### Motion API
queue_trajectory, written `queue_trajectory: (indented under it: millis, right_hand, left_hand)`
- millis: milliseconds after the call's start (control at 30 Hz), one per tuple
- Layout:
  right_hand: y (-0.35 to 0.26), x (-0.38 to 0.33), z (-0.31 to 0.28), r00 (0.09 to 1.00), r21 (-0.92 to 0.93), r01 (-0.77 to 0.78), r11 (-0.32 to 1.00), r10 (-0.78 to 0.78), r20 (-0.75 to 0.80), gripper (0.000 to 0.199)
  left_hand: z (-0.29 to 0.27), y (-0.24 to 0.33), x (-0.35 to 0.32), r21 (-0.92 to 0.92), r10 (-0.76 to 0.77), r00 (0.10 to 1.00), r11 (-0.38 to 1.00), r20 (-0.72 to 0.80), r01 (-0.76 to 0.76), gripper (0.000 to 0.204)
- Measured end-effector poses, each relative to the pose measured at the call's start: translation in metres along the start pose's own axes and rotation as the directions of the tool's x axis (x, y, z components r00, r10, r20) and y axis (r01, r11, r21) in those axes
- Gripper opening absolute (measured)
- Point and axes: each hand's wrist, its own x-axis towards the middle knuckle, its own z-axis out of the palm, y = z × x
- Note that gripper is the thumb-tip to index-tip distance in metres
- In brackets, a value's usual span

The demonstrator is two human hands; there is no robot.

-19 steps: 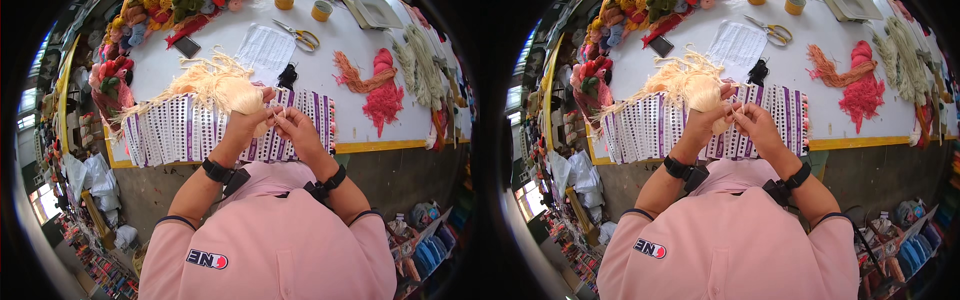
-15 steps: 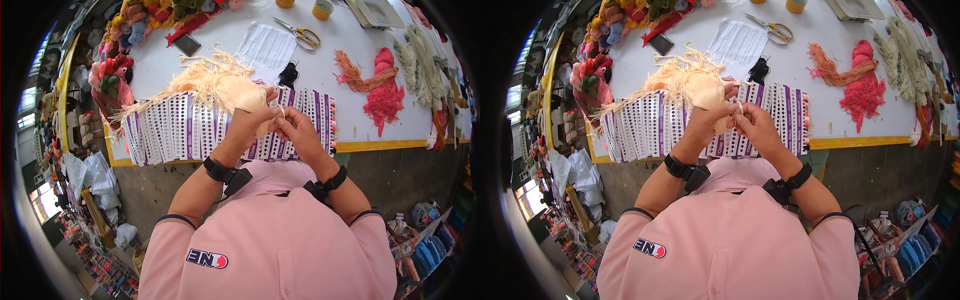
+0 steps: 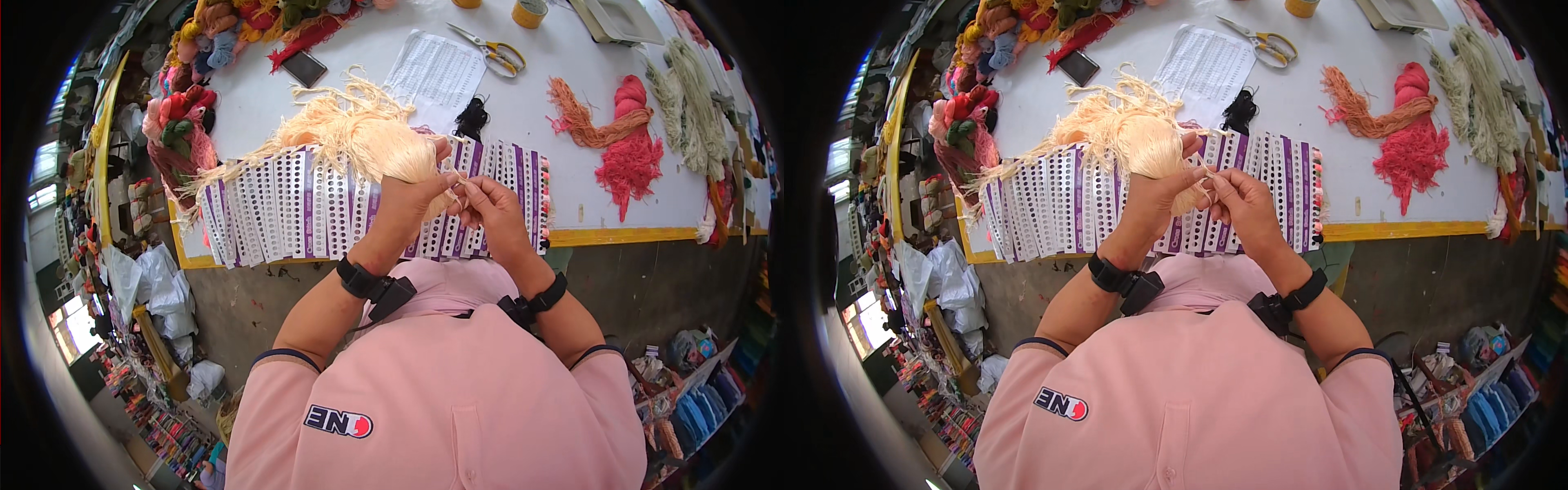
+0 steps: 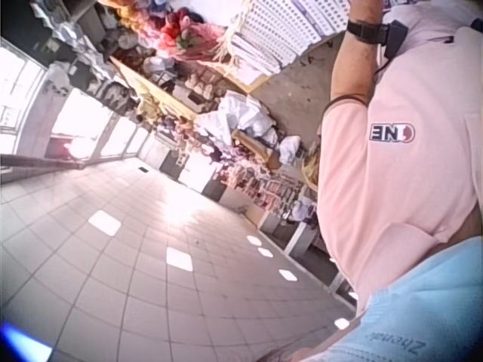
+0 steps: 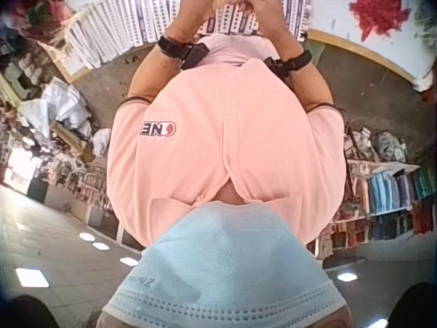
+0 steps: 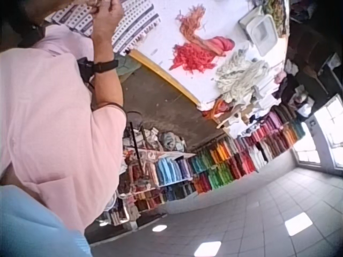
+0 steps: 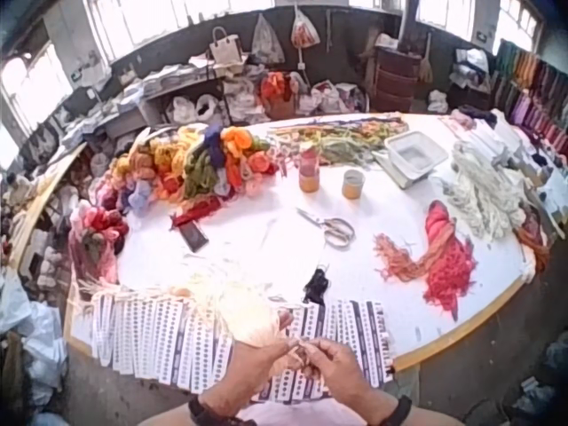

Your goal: The person threads bundles of light-colored yarn through the holes of paper cards by hand, then repeats the process with a bundle of pink yarn.

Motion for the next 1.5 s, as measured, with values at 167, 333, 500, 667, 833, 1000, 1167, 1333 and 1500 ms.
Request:
queue_trajectory:
  millis: [167,333,500,667,833,1000,1167,1333,1500]
  right_hand:
    - [0.001,0.001,-0.002,1.000,0.009,0.010,1.000,-0.010,-0.008,0.022]
    - [0.000,0.002,-0.002,0.999,0.015,0.037,0.999,-0.037,-0.017,0.022]
    - [-0.003,0.002,-0.001,0.999,0.034,0.035,0.999,-0.035,-0.013,0.022]
    - [-0.003,0.002,-0.003,1.000,0.095,0.020,0.995,-0.021,0.014,0.019]
    - [-0.003,0.002,-0.001,1.000,-0.014,0.010,1.000,-0.010,0.021,0.011]
    - [-0.003,0.002,-0.003,1.000,-0.056,0.002,0.998,-0.002,-0.003,0.011]
    - [-0.001,0.004,-0.003,0.999,-0.038,0.000,0.999,-0.002,-0.042,0.013]
    - [0.003,0.008,-0.017,0.988,0.355,-0.039,0.934,0.090,-0.129,0.014]
    - [-0.007,0.006,-0.097,0.984,-0.256,-0.137,0.957,0.161,0.076,0.013]
  left_hand:
    - [0.000,-0.001,0.001,0.051,0.037,0.999,0.998,-0.002,-0.037,0.059]
    - [0.002,0.002,0.000,0.085,0.041,0.999,0.996,-0.017,-0.040,0.058]
    - [0.002,0.006,0.000,0.136,0.019,1.000,0.991,-0.009,-0.017,0.059]
    - [0.005,0.006,0.001,0.088,-0.010,1.000,0.996,-0.028,0.012,0.058]
    - [0.001,0.007,0.004,0.067,0.029,0.999,0.997,0.039,-0.031,0.056]
    - [0.002,0.011,0.004,0.076,0.045,0.993,0.996,0.109,-0.054,0.053]
    - [-0.008,0.008,0.005,0.217,0.061,0.994,0.973,0.094,-0.080,0.053]
    - [-0.011,0.022,0.009,0.093,-0.047,0.998,0.995,0.047,0.043,0.052]
    - [-0.084,0.076,0.045,-0.326,-0.082,0.996,0.941,0.041,0.091,0.054]
